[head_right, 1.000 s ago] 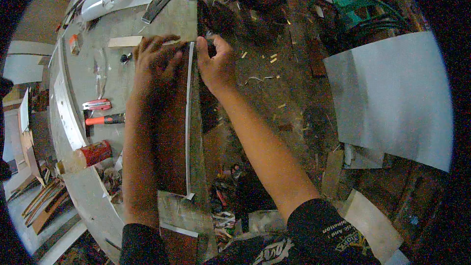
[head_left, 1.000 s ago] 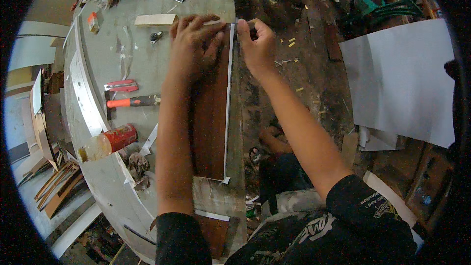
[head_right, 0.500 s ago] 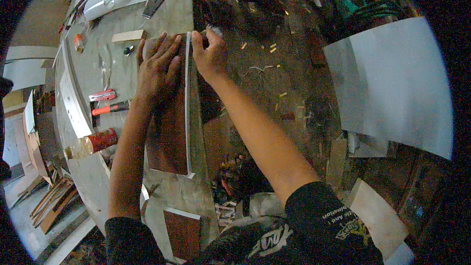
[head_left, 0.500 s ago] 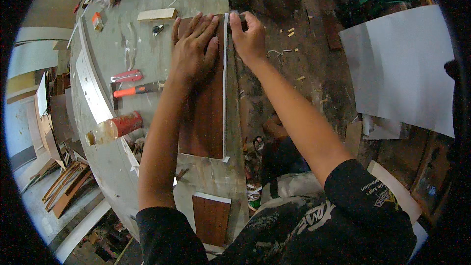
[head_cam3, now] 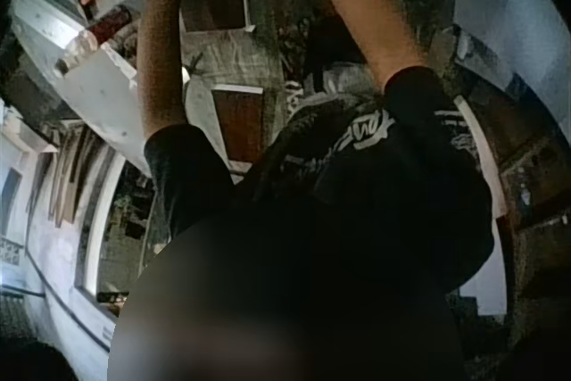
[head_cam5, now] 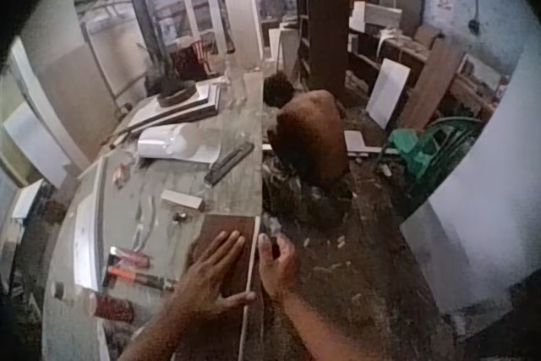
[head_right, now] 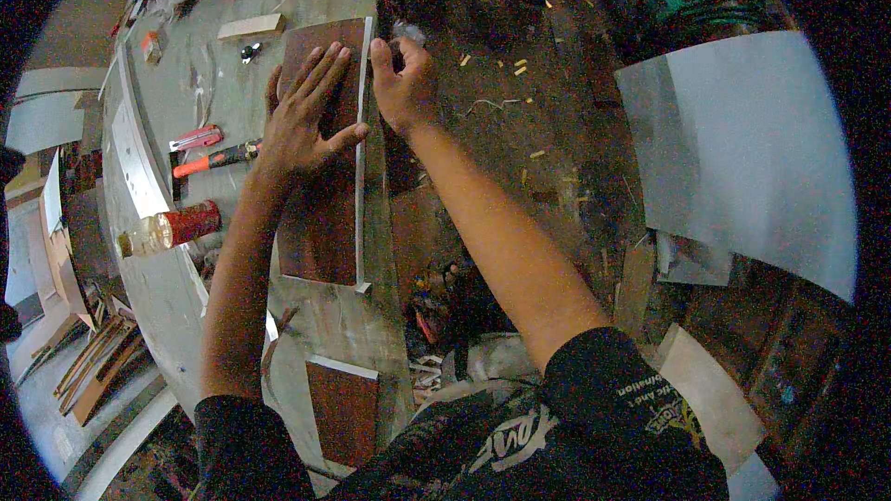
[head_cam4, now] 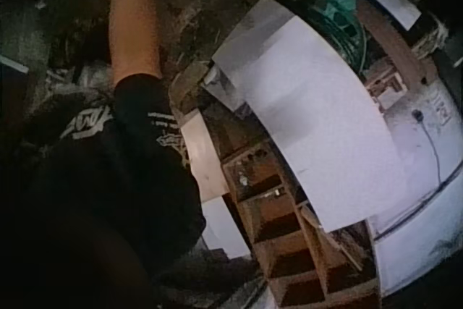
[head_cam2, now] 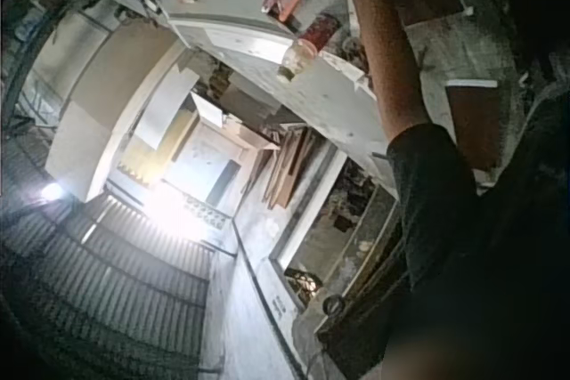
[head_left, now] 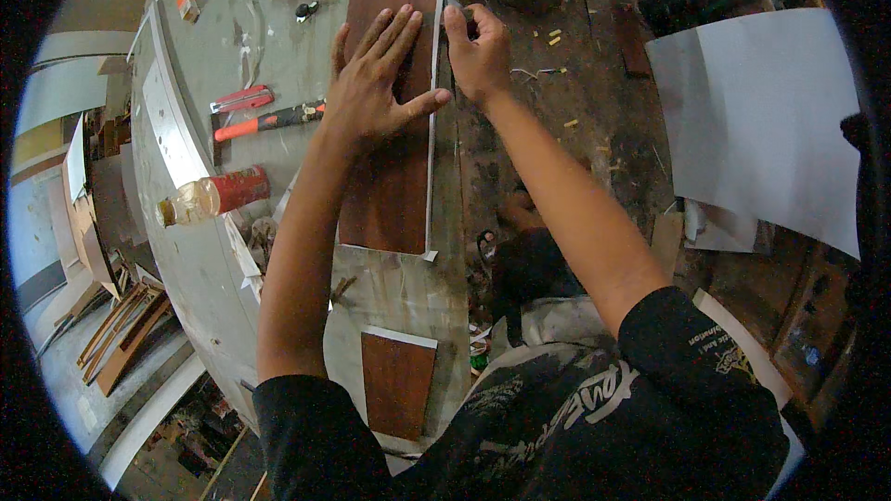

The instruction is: The person applies white edge banding to the edges of rectangular wood pieces. They align the strip, press it down, and trim the excess using a utility knife. The person works on multiple pieces, flipping them to apply banding to different sides.

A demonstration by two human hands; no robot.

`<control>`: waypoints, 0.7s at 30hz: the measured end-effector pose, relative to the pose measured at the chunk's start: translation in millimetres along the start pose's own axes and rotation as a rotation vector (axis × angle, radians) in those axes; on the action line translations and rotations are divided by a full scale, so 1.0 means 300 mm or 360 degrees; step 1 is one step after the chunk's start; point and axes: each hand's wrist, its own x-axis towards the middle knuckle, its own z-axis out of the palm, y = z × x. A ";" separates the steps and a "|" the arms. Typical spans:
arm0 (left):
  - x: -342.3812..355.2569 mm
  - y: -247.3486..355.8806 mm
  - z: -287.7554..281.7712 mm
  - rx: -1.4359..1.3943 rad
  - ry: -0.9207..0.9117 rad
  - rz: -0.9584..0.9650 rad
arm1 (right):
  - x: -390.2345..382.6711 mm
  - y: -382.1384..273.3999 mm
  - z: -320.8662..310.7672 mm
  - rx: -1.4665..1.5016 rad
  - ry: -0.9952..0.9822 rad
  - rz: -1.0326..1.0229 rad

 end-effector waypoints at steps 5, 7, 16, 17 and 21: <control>-0.051 0.024 -0.004 -0.0044 -0.0040 -0.0004 | -0.061 -0.024 -0.014 0.0056 -0.0041 0.0132; -0.075 0.036 -0.011 -0.0015 -0.0046 -0.0008 | -0.084 -0.031 -0.016 0.0030 0.0007 0.0064; -0.155 0.082 -0.030 -0.0011 -0.0067 -0.0030 | -0.160 -0.062 -0.047 0.0080 -0.0118 0.0203; -0.162 0.084 -0.030 -0.0027 -0.0056 -0.0028 | -0.166 -0.066 -0.048 0.0085 -0.0109 0.0188; -0.186 0.092 -0.029 -0.0032 -0.0051 -0.0030 | -0.190 -0.078 -0.052 0.0130 -0.0095 0.0187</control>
